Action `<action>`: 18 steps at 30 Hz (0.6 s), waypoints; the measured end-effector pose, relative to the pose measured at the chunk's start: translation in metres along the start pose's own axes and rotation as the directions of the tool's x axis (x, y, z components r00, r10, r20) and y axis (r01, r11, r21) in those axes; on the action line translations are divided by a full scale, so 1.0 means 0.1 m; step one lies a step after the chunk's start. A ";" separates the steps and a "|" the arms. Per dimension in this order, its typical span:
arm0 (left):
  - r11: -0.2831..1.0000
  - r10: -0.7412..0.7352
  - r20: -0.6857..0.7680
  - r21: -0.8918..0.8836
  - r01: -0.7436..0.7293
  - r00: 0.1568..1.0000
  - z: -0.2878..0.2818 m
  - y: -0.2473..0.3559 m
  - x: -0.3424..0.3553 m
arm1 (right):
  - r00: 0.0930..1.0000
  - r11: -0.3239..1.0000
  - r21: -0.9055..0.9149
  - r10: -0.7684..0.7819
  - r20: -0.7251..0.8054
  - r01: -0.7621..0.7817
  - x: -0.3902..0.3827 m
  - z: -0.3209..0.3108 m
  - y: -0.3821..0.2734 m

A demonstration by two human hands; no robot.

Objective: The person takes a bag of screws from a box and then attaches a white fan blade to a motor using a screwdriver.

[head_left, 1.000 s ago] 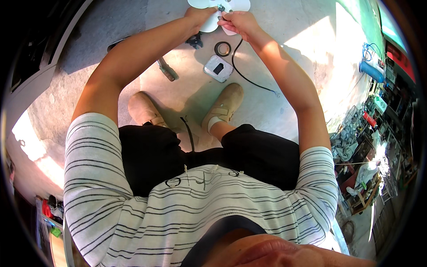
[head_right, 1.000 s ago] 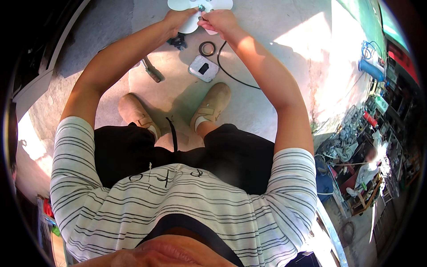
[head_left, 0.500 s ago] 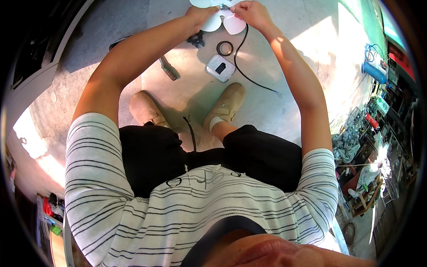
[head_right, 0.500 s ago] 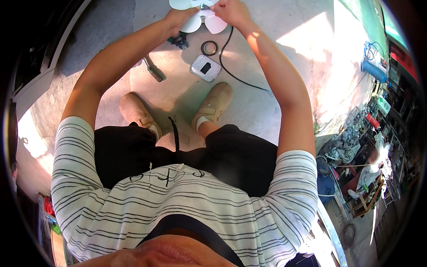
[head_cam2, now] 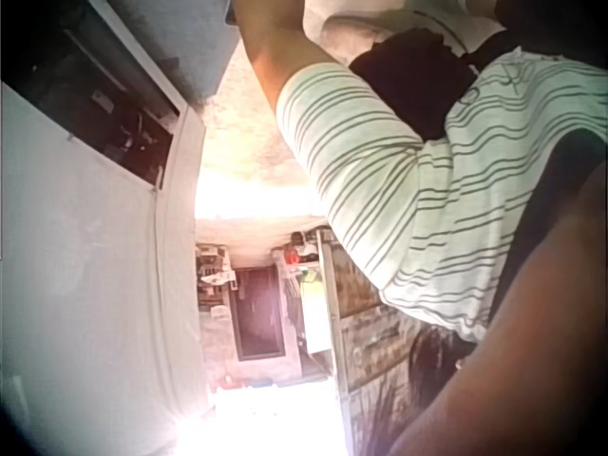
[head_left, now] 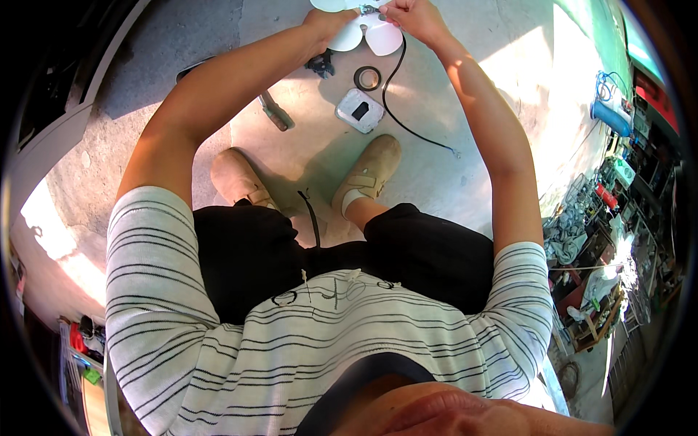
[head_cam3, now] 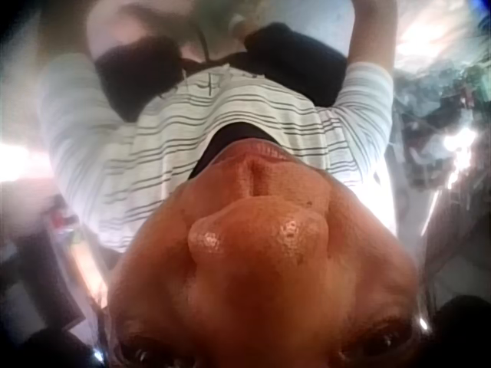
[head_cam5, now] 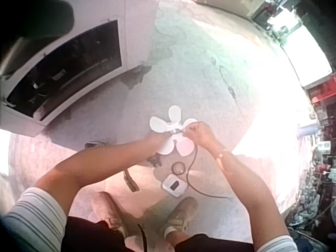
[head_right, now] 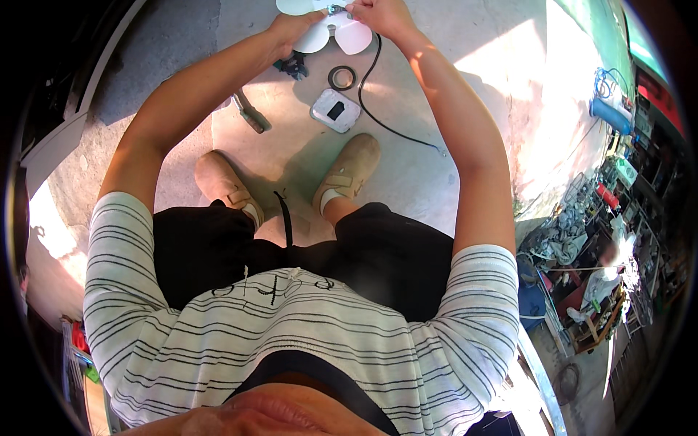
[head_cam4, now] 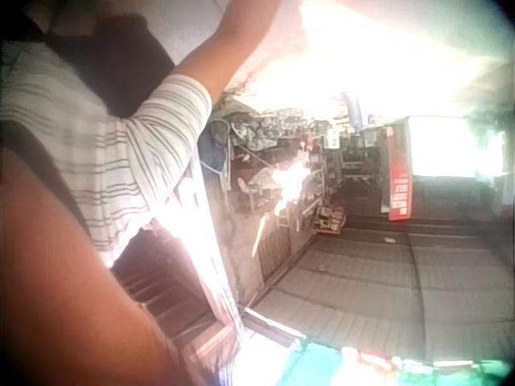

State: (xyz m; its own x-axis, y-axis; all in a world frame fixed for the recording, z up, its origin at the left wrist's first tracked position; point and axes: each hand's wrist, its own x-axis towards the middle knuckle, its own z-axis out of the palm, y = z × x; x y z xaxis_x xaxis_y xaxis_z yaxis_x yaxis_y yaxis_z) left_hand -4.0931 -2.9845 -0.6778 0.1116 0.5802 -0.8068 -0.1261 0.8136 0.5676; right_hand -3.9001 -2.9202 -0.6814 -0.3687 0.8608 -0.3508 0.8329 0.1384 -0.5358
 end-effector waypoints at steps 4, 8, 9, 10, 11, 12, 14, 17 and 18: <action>0.999 -0.031 -0.014 0.039 0.031 0.999 0.03 0.09 -0.08 | 0.999 0.995 -0.093 -0.034 0.004 0.034 0.03 0.01 0.02; 0.996 0.086 0.012 0.033 -0.087 0.996 0.00 -0.09 0.16 | 1.000 0.980 -0.197 0.004 -0.005 -0.005 0.06 0.05 0.01; 0.991 0.127 0.012 0.039 -0.127 0.992 -0.02 -0.15 0.23 | 0.999 0.976 -0.213 0.047 -0.006 -0.047 0.06 0.05 -0.03; 0.985 0.167 0.013 0.046 -0.167 0.986 -0.03 -0.20 0.31 | 0.995 0.979 -0.178 0.099 0.006 -0.096 0.04 0.05 -0.07; 0.978 0.202 0.012 0.053 -0.202 0.979 -0.03 -0.27 0.39 | 0.988 0.979 -0.142 0.151 0.020 -0.147 0.00 0.03 -0.12; 0.970 0.237 0.008 0.061 -0.237 0.971 -0.06 -0.34 0.47 | 0.979 0.975 -0.107 0.199 0.036 -0.194 -0.02 0.03 -0.16; 0.969 0.246 -0.030 -0.009 -0.246 0.969 -0.08 -0.46 0.65 | 0.954 0.953 0.084 0.282 0.101 -0.291 -0.04 0.16 -0.15; 0.992 0.103 -0.058 -0.074 -0.107 0.993 0.00 -0.39 0.61 | 0.917 0.867 0.300 0.360 0.172 -0.397 -0.13 0.29 -0.22; 0.999 0.027 -0.021 0.029 -0.026 0.999 0.10 -0.08 0.17 | 0.900 0.824 0.363 0.400 0.172 -0.436 -0.22 0.26 -0.18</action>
State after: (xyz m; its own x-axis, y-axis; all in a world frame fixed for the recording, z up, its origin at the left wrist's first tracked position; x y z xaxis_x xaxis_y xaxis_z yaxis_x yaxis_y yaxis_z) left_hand -4.0808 -2.9809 -0.6942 0.0875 0.6007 -0.7947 -0.1004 0.7990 0.5929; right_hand -3.9175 -2.9541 -0.6838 -0.0694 0.7458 -0.6626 0.6971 -0.4388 -0.5670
